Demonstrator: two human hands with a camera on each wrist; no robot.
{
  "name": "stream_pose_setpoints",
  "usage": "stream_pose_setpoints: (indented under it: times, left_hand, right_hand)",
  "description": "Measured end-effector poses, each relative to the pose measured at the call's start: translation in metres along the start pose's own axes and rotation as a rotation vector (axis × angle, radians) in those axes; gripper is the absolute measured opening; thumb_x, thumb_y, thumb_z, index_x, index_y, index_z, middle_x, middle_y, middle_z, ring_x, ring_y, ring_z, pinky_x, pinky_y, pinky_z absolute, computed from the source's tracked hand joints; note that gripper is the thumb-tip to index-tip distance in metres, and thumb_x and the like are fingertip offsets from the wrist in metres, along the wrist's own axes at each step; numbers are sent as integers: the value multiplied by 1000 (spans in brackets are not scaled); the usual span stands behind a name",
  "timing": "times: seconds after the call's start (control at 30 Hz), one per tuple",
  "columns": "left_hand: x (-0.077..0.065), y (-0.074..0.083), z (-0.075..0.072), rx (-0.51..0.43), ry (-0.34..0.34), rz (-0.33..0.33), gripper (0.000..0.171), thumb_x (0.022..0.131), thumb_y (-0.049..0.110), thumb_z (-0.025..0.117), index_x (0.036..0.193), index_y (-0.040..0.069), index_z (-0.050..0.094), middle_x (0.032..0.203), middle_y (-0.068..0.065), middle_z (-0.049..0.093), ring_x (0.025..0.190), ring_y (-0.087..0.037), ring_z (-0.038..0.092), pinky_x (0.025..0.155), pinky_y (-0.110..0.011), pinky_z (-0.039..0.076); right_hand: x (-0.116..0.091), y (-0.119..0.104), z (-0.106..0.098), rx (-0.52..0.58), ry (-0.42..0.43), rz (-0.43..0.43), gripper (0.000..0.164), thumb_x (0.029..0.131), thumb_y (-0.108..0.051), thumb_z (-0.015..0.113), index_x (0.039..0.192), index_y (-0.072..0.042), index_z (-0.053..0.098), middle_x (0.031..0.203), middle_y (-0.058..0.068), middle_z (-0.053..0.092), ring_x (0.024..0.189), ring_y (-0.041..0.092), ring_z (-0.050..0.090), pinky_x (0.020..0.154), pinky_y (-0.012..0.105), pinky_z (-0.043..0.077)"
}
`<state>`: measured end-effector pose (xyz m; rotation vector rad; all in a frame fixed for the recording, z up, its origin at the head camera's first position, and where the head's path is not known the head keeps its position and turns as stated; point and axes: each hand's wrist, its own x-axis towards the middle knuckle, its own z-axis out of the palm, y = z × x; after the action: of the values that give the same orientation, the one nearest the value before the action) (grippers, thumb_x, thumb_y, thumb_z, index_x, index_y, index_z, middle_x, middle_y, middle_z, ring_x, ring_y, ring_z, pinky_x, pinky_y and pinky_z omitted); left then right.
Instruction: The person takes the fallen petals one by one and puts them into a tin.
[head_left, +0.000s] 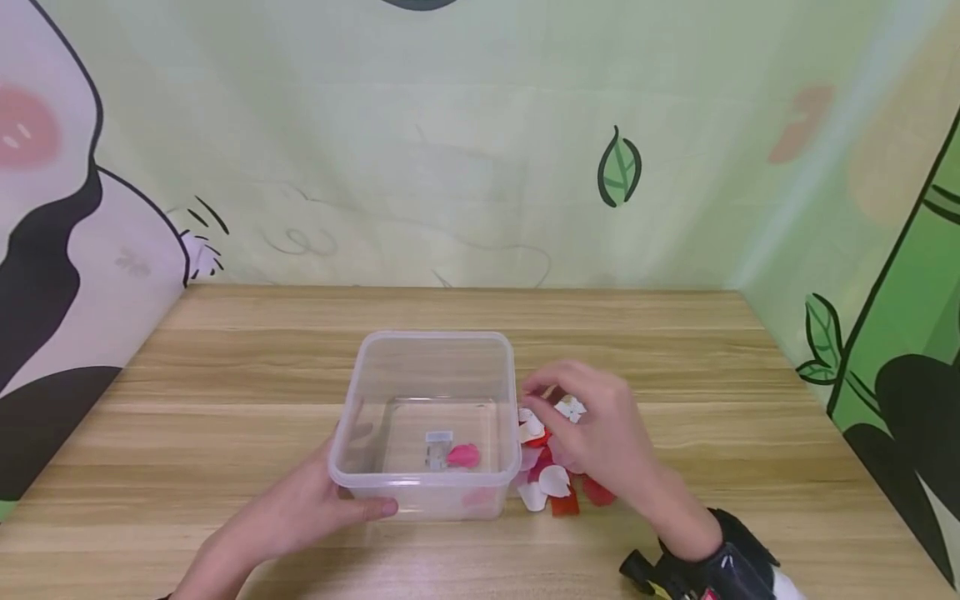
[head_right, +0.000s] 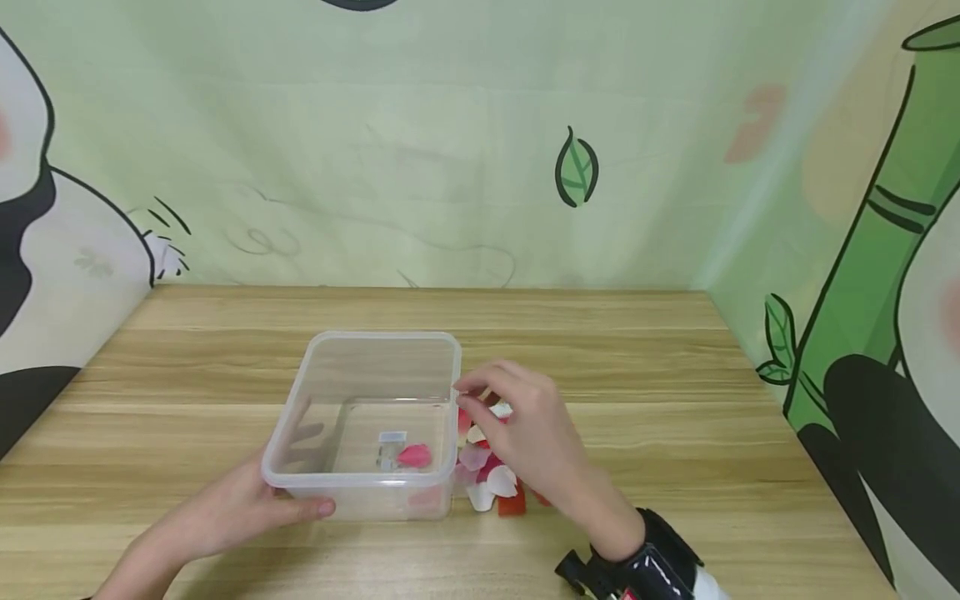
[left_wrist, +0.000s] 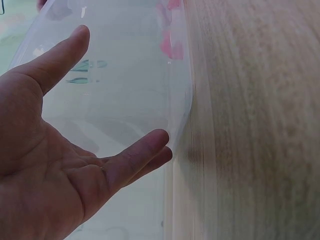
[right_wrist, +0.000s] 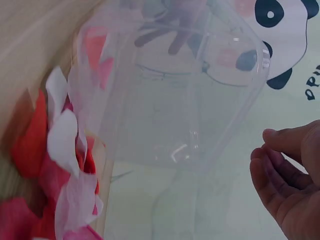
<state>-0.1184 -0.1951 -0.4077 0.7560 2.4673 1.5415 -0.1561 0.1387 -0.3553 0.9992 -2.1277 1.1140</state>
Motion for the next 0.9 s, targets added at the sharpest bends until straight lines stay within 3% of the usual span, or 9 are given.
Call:
stream_pose_setpoints:
  times: [0.23,0.4,0.6,0.73,0.9]
  left_hand:
    - [0,1,1,-27,-6,-8,119,85,23,87,165,35,-1,147,-22,48,114,-35,61,94,-34,51]
    - [1,2,1,-98,-17,-11,124,84,12,87,165,36,-4,146,-24,47,113,-38,62,92,-34,53]
    - [1,2,1,-93,-10,-14,124,83,13,88,165,36,-2,145,-23,49,113,-39,62,92,-34,53]
    - [1,1,1,-82,-6,-15,122,83,14,88,165,36,0,145,-22,49,114,-38,62,93,-34,53]
    - [0,1,1,-22,5,-9,120,83,19,89,165,36,2,147,-18,48,114,-36,61,94,-33,51]
  right_hand:
    - [1,11,-15,-155,-182,192,21,82,6,83,98,-4,75,92,2,72,78,11,66,66,30,57]
    - [1,18,-18,-214,-368,365,15,85,3,81,96,-6,74,85,-1,68,76,12,62,67,30,56]
    - [-1,27,-17,-282,-574,510,12,87,2,78,96,-5,74,84,0,66,77,17,59,71,33,54]
    - [-4,34,-18,-318,-641,581,15,87,6,74,99,-3,73,92,7,69,82,21,60,76,39,57]
    - [-7,44,-21,-324,-668,643,20,87,9,71,106,1,72,107,16,69,88,25,62,75,39,58]
